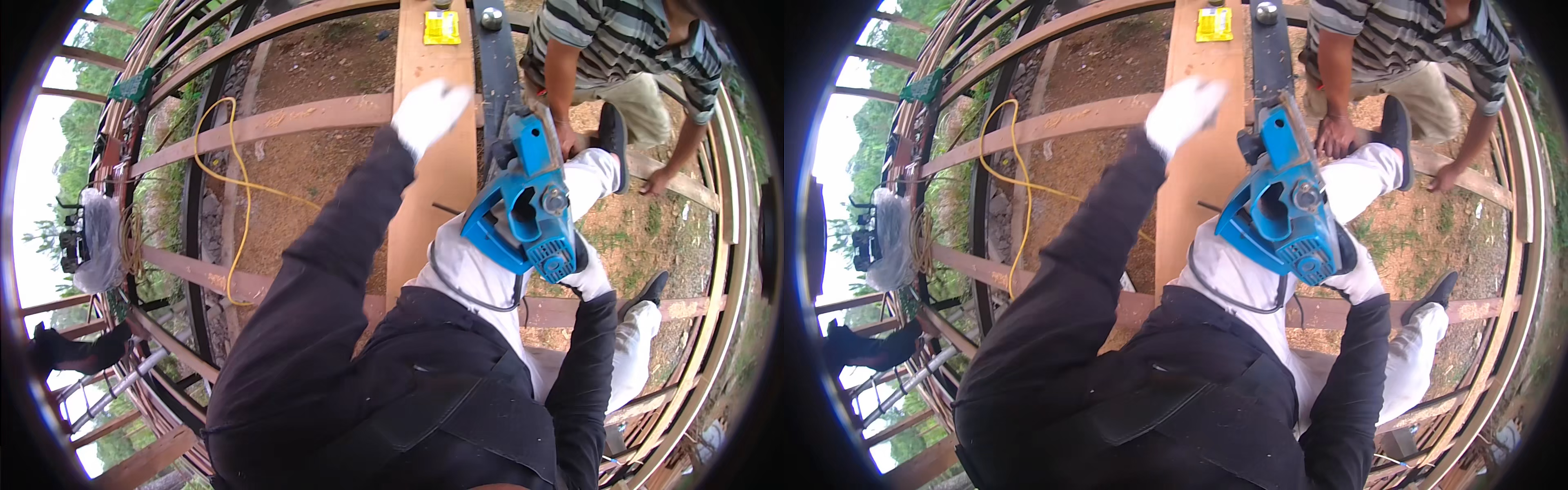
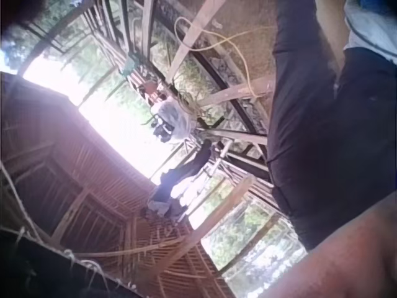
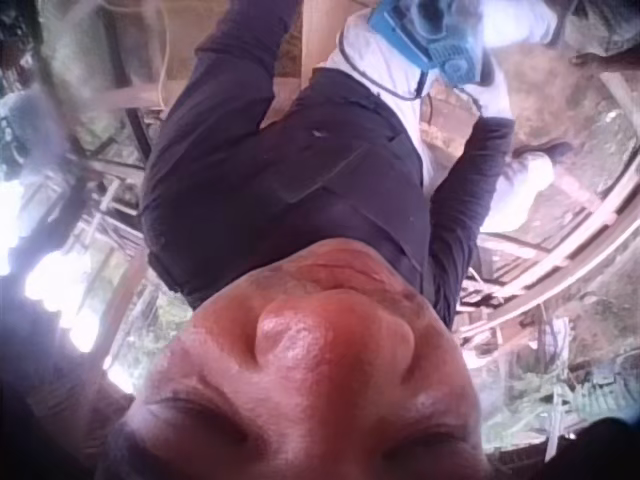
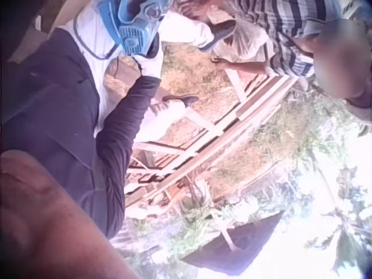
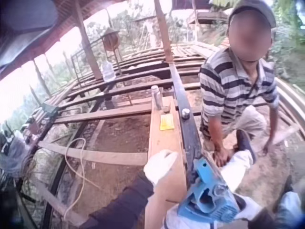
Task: The person cleans and adjusts a power planer by hand, using a ruler to check the blade alignment and a screwdriver to loosen or tighten screws on the baseplate while another person assists.
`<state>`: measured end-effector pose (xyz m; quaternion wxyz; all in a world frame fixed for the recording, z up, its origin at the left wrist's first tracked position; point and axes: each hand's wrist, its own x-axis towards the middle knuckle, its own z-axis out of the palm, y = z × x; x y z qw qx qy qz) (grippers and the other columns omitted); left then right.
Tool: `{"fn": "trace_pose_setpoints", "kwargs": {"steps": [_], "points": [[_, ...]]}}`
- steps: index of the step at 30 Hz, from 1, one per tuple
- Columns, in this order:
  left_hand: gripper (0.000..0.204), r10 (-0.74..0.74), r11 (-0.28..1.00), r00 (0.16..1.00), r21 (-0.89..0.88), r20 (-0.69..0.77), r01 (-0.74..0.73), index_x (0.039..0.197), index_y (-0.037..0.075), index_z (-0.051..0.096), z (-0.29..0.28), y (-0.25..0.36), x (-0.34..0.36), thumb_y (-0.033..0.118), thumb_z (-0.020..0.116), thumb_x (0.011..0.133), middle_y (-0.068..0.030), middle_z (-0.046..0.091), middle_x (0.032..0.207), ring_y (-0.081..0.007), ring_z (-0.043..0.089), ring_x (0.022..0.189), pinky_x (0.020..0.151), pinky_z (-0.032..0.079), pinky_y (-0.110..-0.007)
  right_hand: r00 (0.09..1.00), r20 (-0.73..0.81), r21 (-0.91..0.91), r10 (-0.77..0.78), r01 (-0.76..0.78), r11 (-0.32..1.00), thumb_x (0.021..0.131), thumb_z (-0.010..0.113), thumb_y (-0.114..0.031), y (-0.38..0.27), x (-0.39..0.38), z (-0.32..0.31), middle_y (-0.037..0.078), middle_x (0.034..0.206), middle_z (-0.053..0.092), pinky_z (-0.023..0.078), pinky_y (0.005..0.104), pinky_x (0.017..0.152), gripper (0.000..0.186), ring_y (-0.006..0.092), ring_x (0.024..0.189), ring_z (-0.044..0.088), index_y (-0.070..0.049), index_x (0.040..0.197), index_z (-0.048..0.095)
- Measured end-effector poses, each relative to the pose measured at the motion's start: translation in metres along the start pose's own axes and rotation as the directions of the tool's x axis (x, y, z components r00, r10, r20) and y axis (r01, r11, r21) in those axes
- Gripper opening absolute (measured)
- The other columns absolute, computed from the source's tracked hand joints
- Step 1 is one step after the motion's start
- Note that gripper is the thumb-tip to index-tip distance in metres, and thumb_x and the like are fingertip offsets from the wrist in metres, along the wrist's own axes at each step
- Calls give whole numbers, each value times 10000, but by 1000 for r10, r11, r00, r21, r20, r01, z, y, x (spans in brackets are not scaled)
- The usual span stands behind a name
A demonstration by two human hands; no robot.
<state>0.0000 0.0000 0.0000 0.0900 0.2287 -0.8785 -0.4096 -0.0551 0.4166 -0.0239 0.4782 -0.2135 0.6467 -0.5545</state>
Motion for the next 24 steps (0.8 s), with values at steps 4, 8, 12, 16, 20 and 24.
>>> {"fn": "trace_pose_setpoints", "kwargs": {"steps": [4,8,12,16,20,24], "points": [[362,135,928,989,342,59,-147,1058,57,725,44,-42,-133,387,698,910,-183,730,1007,-383,696,949,840,535,-461,995,-66,-24,-69,67,997,556,1003,-124,22,-9,28,135,1494,547,380,371,1186,1166,214,1371,523,46,1541,402],[343,277,809,949,497,147,-313,1050,94,746,89,-19,-80,403,670,921,-121,711,965,-356,637,1119,1042,404,-537,996,-58,4,-63,63,998,538,1012,-175,14,6,-7,144,1508,533,361,378,1198,1162,228,1400,495,45,1522,435],[389,164,974,984,145,70,-172,1233,183,684,160,-89,-27,425,603,939,-179,595,1336,-444,429,1354,1191,238,-605,993,-62,-60,-104,100,993,531,998,-153,25,13,-9,156,1502,540,336,373,1210,1144,245,1424,471,34,1519,452],[501,123,979,976,140,177,-149,1336,205,593,215,-54,-11,408,653,882,-179,566,1405,-419,413,1392,1201,263,-577,992,-127,-47,-21,16,999,554,1002,-134,14,-45,-22,172,1544,492,334,356,1213,1178,232,1435,451,51,1545,393],[960,-95,936,920,-348,-381,-48,1504,-46,310,202,-210,-4,292,799,750,-189,546,1429,-368,487,1377,1181,365,-443,986,21,-292,-167,165,942,605,985,-121,-17,24,15,195,1524,515,380,355,1190,1136,233,1417,482,36,1553,379],[375,77,996,971,-29,-225,-86,1067,91,649,207,-131,-11,321,760,793,-181,679,1098,-384,642,1080,942,506,-467,988,-79,-432,-134,87,897,684,953,-287,11,-7,-11,225,1509,528,393,376,1176,1066,299,1412,506,6,1550,403]]}}
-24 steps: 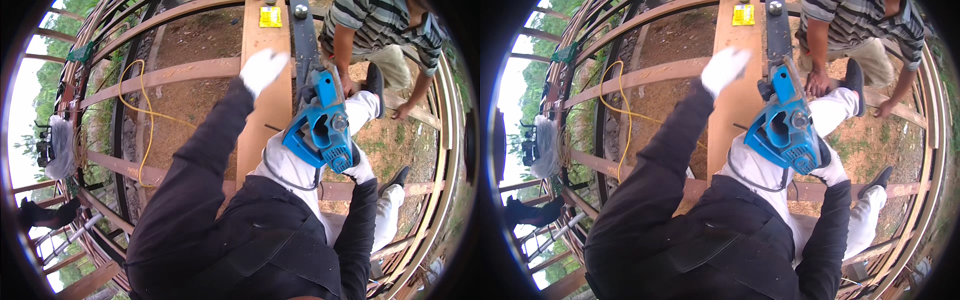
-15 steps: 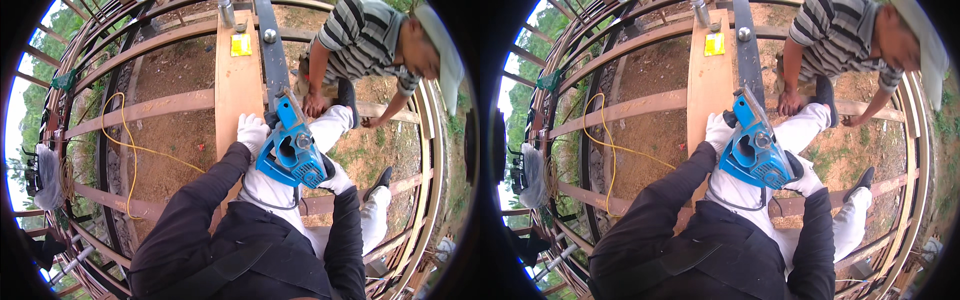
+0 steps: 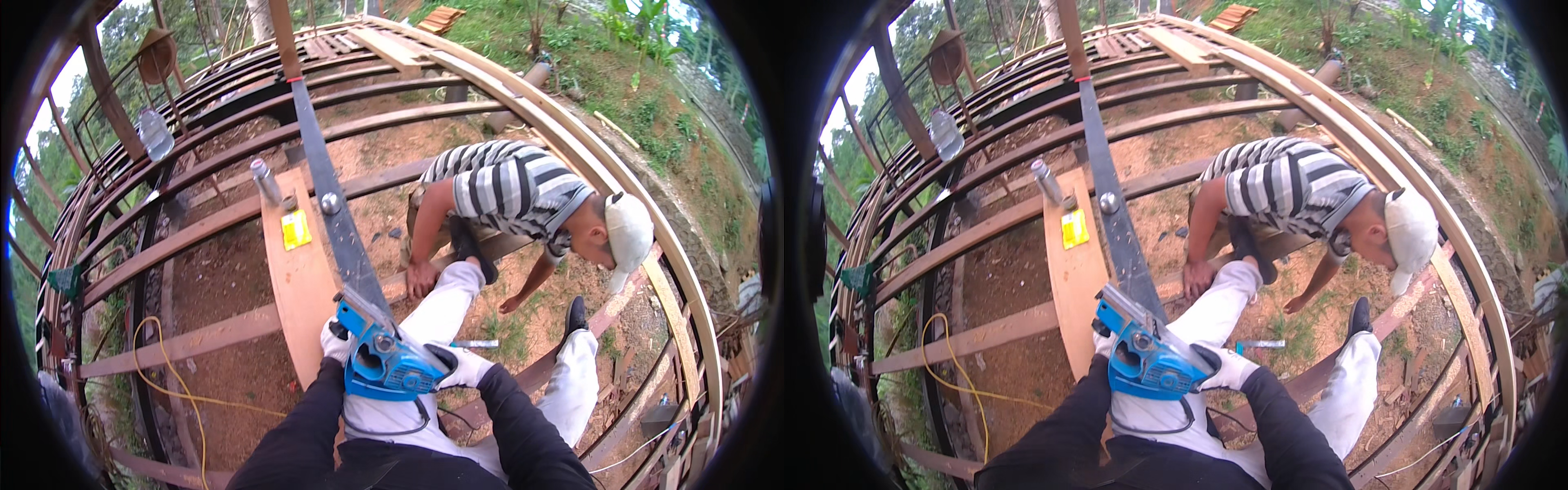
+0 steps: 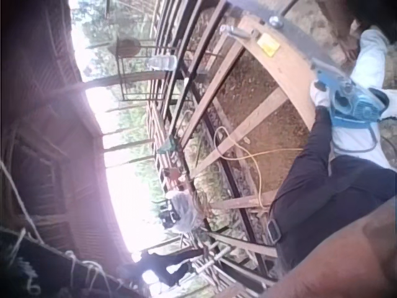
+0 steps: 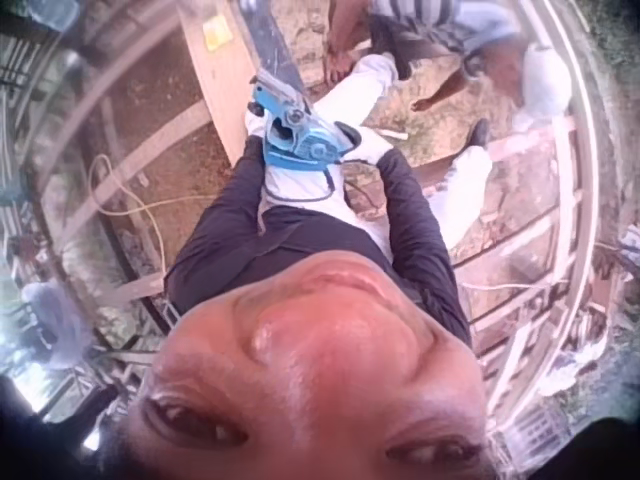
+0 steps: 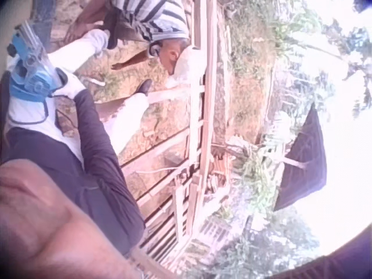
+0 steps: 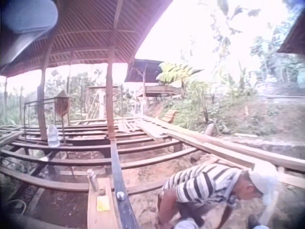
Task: The person cleans and adjusts a power planer by hand, using a ruler to check the blade alignment and a screwdriver to loosen or tighten screws on the baseplate while another person assists.
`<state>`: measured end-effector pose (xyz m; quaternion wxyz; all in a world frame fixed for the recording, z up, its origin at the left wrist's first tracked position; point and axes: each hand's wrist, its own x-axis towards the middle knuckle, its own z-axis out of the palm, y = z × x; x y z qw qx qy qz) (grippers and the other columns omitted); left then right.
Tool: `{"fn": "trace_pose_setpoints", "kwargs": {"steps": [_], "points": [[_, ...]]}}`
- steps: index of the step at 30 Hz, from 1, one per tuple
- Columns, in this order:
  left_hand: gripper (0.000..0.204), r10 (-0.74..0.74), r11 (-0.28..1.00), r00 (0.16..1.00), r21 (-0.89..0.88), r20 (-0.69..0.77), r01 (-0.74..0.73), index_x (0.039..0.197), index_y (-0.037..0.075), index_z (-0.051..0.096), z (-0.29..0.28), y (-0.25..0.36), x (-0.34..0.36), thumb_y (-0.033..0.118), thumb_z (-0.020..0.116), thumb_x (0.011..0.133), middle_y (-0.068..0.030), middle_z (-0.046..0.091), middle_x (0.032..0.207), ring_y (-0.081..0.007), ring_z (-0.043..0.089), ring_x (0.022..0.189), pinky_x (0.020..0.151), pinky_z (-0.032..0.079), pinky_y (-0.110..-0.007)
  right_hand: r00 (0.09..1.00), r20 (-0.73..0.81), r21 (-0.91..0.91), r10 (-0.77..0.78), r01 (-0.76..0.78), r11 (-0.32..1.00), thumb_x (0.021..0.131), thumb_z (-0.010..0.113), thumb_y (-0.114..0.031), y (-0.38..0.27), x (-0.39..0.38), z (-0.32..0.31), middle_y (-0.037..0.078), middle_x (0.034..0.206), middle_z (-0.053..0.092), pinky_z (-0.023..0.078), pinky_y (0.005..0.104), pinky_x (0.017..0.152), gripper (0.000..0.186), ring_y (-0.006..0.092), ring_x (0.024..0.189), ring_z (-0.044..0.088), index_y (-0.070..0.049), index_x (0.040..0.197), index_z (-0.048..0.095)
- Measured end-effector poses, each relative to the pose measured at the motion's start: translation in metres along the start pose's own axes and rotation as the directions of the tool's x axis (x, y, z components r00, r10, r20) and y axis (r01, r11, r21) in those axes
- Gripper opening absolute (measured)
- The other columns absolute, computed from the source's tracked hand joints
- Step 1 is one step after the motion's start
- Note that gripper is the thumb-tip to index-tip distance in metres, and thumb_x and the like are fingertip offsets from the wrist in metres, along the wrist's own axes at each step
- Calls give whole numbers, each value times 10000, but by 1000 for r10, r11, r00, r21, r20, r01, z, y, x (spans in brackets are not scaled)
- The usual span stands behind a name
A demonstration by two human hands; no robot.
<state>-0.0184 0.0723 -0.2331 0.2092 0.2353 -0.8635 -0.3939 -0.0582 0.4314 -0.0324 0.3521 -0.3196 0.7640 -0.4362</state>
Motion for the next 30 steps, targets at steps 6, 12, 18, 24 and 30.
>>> {"fn": "trace_pose_setpoints", "kwargs": {"steps": [6,12,18,24,30], "points": [[524,-234,772,971,617,47,156,851,36,791,-138,127,-6,515,590,914,-191,701,968,-407,648,1032,910,518,-505,994,30,29,-104,103,994,693,944,-340,2,19,13,214,1482,558,413,369,1153,1032,295,1365,547,11,1525,442],[449,-179,717,984,683,-17,142,971,26,773,-132,102,-11,455,653,907,-187,673,1093,-393,609,1098,934,494,-514,998,48,-11,-46,47,999,700,942,-357,-1,32,15,214,1450,588,434,371,1137,1020,293,1339,570,25,1512,457],[542,-39,913,974,389,-223,126,1225,54,645,-133,86,1,501,687,920,-193,641,1219,-332,626,1139,936,507,-480,995,35,-10,-90,90,996,698,940,-368,-3,29,12,224,1458,579,425,372,1144,1032,296,1350,564,29,1515,449],[505,179,621,832,-716,525,318,1304,66,592,-197,186,61,500,509,1061,-138,638,1272,-238,672,1098,918,558,-380,997,5,-67,-83,83,994,675,947,-388,-11,17,10,242,1453,575,428,371,1140,1070,311,1354,562,38,1516,441],[485,187,446,787,-765,588,465,1278,43,600,-188,225,52,471,550,1055,-121,665,1166,-265,689,1083,978,556,-383,1000,-10,-130,-10,9,991,669,951,-376,-41,9,7,240,1422,601,440,367,1123,1059,302,1323,589,36,1506,450]]}}
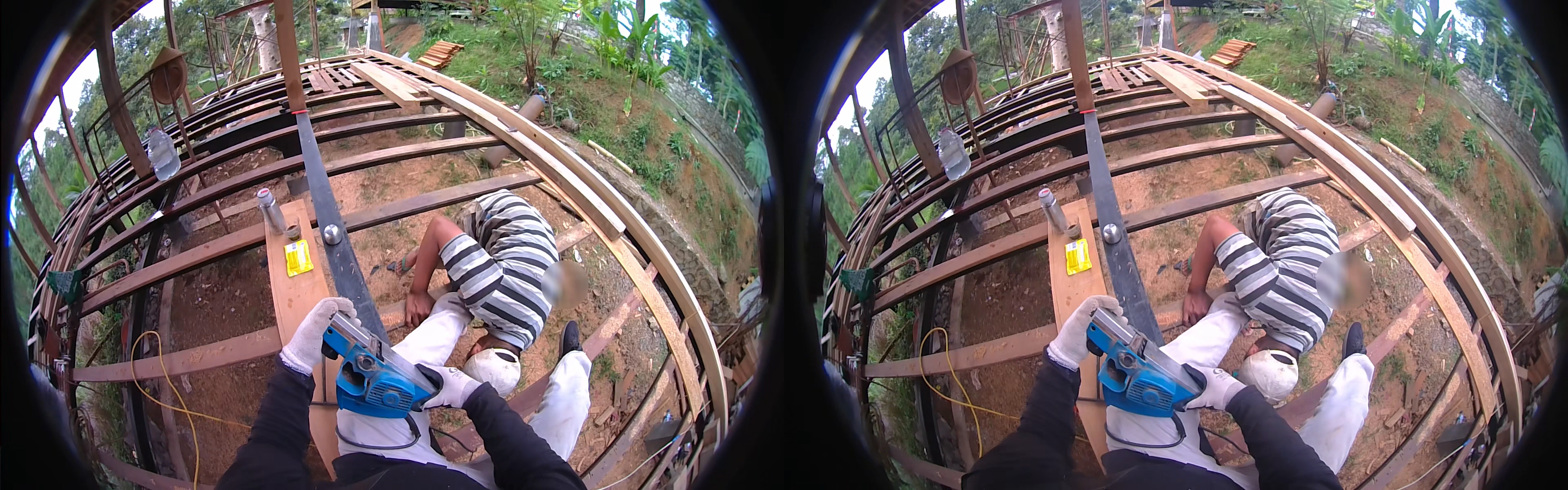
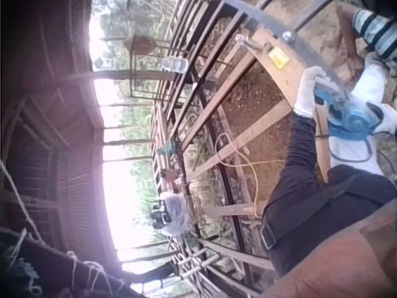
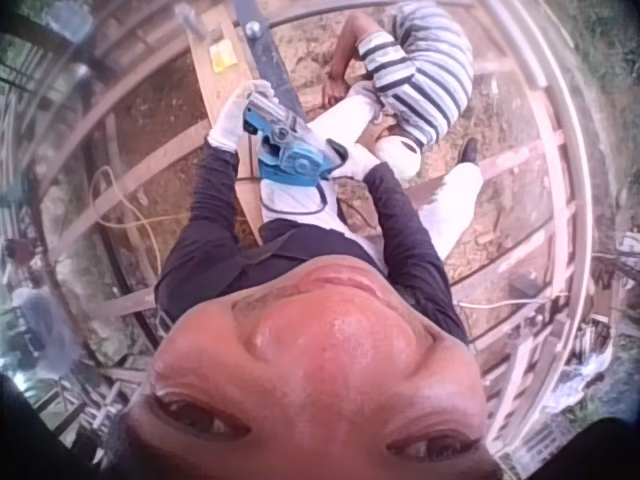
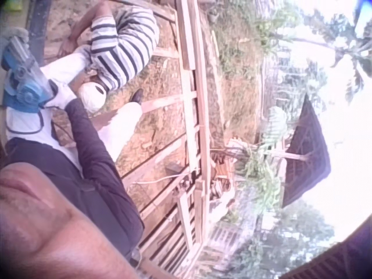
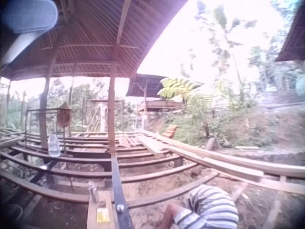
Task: The person cleans and adjusts a power planer by hand, using a ruler to check the blade alignment and a screwdriver to loosen or tighten screws on the baseplate while another person assists.
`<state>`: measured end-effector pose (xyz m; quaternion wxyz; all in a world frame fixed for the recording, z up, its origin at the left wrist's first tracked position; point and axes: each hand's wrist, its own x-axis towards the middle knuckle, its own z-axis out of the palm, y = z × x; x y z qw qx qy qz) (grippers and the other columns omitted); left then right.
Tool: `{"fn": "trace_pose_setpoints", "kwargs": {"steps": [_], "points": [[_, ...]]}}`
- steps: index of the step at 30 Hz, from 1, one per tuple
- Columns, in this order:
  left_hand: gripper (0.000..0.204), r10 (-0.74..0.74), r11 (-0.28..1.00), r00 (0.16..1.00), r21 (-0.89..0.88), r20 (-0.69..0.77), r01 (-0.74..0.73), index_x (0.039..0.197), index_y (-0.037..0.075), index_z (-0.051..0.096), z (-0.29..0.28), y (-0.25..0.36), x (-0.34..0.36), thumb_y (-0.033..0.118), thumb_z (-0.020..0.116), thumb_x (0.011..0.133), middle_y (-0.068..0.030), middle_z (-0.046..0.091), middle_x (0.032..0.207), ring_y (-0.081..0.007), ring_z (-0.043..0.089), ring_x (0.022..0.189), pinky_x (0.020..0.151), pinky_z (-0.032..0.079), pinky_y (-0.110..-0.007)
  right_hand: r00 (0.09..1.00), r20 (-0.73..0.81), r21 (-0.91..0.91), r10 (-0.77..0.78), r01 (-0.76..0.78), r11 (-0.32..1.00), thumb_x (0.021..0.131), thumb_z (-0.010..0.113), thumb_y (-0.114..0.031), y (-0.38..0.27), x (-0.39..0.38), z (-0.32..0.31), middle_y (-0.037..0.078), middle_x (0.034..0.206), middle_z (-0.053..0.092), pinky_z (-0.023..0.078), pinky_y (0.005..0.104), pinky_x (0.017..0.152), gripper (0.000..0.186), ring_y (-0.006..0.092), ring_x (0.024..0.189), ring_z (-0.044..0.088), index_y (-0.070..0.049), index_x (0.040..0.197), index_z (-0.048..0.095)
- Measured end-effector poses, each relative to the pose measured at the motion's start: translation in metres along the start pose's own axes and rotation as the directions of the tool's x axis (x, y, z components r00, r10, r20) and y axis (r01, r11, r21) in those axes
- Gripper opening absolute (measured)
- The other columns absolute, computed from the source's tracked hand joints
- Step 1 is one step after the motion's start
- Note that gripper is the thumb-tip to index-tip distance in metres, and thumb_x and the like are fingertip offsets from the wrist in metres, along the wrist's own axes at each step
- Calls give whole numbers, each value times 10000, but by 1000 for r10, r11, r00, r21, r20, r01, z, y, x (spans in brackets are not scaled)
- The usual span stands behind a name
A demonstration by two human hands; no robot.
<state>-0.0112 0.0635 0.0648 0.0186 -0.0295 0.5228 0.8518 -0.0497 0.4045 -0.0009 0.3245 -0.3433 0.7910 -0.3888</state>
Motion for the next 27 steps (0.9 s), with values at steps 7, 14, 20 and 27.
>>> {"fn": "trace_pose_setpoints", "kwargs": {"steps": [7,14,20,27], "points": [[390,162,889,982,447,-98,-102,1318,1,593,15,12,-33,247,631,1018,-77,651,1149,-166,639,1063,973,502,-304,999,-39,17,-35,35,999,647,940,-361,-41,-12,-1,250,1327,640,463,386,1099,987,359,1256,617,27,1445,509],[409,330,932,913,233,-239,-276,1351,-33,576,18,17,-65,145,544,984,-105,656,1189,-166,643,1068,958,514,-306,968,-215,-248,-127,72,966,613,931,-366,-62,-15,13,250,1337,625,467,433,1093,1037,393,1247,608,18,1466,485],[496,520,845,849,208,-100,-493,1405,-38,516,48,49,-79,115,476,935,-169,662,1178,-226,662,1089,983,529,-350,898,-347,-381,-269,127,916,656,885,-451,-85,-24,17,270,1370,568,449,476,1092,1041,421,1273,565,0,1485,448],[543,614,774,788,167,35,-610,1396,-52,519,90,93,-80,97,462,877,-204,661,1192,-285,666,1096,1001,534,-391,672,-566,-508,-478,173,844,679,859,-516,-93,-34,15,225,1333,562,439,507,1056,1048,404,1243,557,-14,1498,439]]}}
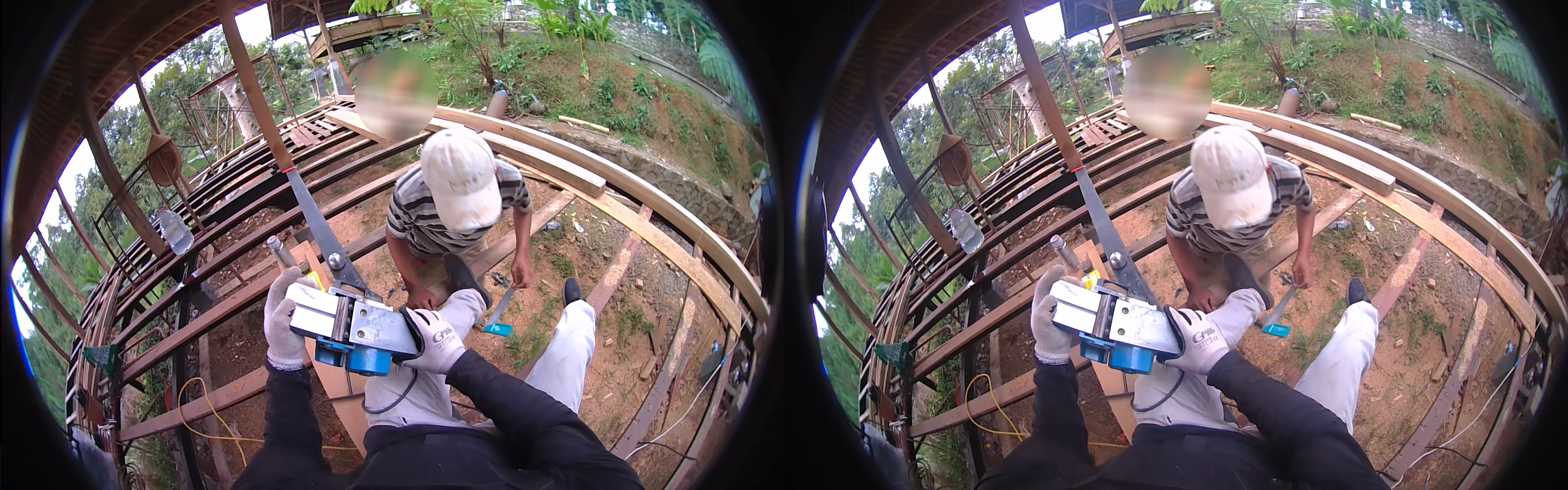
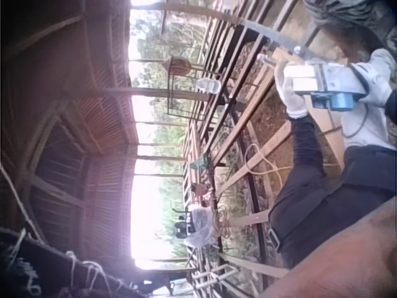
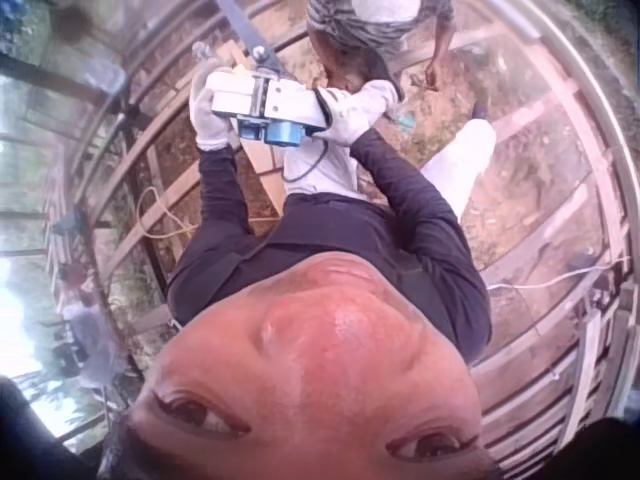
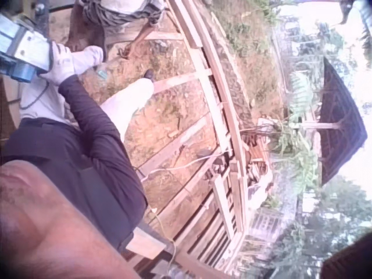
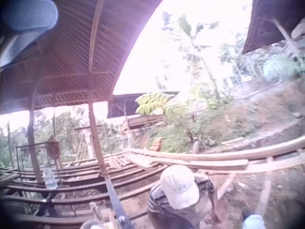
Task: The person cleans and adjusts a power planer by hand, using a ruler to check the blade alignment and a screwdriver to loosen or tighten screws on the baseplate while another person assists.
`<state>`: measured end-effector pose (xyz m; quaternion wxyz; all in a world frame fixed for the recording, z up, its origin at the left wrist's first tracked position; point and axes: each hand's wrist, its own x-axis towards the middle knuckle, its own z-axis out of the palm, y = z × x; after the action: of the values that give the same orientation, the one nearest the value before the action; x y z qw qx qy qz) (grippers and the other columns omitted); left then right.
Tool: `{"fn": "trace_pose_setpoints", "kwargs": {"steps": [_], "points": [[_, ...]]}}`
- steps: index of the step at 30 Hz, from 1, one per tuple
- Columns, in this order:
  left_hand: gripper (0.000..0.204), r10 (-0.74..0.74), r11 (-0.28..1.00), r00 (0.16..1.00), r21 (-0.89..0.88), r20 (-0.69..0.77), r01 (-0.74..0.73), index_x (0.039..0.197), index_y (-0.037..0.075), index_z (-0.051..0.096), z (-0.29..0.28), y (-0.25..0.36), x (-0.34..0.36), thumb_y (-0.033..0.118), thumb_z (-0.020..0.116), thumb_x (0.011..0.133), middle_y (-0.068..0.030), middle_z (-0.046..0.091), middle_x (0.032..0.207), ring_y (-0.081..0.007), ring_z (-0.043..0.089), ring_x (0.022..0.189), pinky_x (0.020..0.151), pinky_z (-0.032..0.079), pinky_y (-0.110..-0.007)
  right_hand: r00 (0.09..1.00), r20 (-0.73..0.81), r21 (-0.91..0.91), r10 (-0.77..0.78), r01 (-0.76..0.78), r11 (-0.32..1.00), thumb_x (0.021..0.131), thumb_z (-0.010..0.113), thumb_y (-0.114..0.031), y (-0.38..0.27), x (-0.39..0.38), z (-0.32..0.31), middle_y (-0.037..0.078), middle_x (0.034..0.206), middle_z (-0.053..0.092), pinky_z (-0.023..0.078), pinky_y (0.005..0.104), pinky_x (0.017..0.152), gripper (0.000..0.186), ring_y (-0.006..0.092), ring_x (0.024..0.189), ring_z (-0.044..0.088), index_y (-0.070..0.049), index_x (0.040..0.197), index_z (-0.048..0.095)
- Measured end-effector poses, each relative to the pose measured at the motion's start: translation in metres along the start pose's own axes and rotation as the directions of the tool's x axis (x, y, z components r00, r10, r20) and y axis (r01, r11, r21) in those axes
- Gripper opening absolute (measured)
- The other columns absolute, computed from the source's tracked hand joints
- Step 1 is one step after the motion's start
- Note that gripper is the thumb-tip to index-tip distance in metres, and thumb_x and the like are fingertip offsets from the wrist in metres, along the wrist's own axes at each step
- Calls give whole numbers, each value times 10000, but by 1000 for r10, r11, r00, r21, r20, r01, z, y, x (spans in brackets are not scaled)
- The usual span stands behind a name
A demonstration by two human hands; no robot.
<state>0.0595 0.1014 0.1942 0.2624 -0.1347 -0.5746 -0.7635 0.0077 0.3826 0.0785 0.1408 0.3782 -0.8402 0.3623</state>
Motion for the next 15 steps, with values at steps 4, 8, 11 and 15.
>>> {"fn": "trace_pose_setpoints", "kwargs": {"steps": [4,8,11,15], "points": [[586,106,994,978,-58,177,-97,1409,-46,522,32,20,20,218,610,894,-211,664,1189,-288,663,1103,993,540,-403,989,-147,-5,7,-8,1000,702,852,-502,-8,2,-22,215,1327,572,451,513,1045,998,401,1226,571,-38,1492,456],[635,171,983,936,19,307,-185,1393,-61,536,63,29,49,326,653,902,-189,669,1176,-275,655,1103,995,526,-392,949,-316,21,10,-4,1000,656,892,-438,2,1,-25,219,1359,551,448,513,1058,1026,413,1253,546,-28,1485,450],[575,124,989,920,26,371,-144,1409,-51,534,85,32,70,238,547,912,-231,666,1166,-294,660,1094,1006,518,-398,933,-360,39,23,-10,999,604,931,-377,16,10,-31,234,1329,569,437,489,1087,1080,414,1250,553,-1,1488,439],[535,123,968,912,154,392,-197,1369,-79,559,121,52,94,183,517,904,-165,684,1147,-235,660,1069,990,515,-360,903,-426,61,56,-34,998,555,939,-275,21,15,-48,264,1413,520,397,485,1159,1117,439,1350,484,36,1496,423]]}}
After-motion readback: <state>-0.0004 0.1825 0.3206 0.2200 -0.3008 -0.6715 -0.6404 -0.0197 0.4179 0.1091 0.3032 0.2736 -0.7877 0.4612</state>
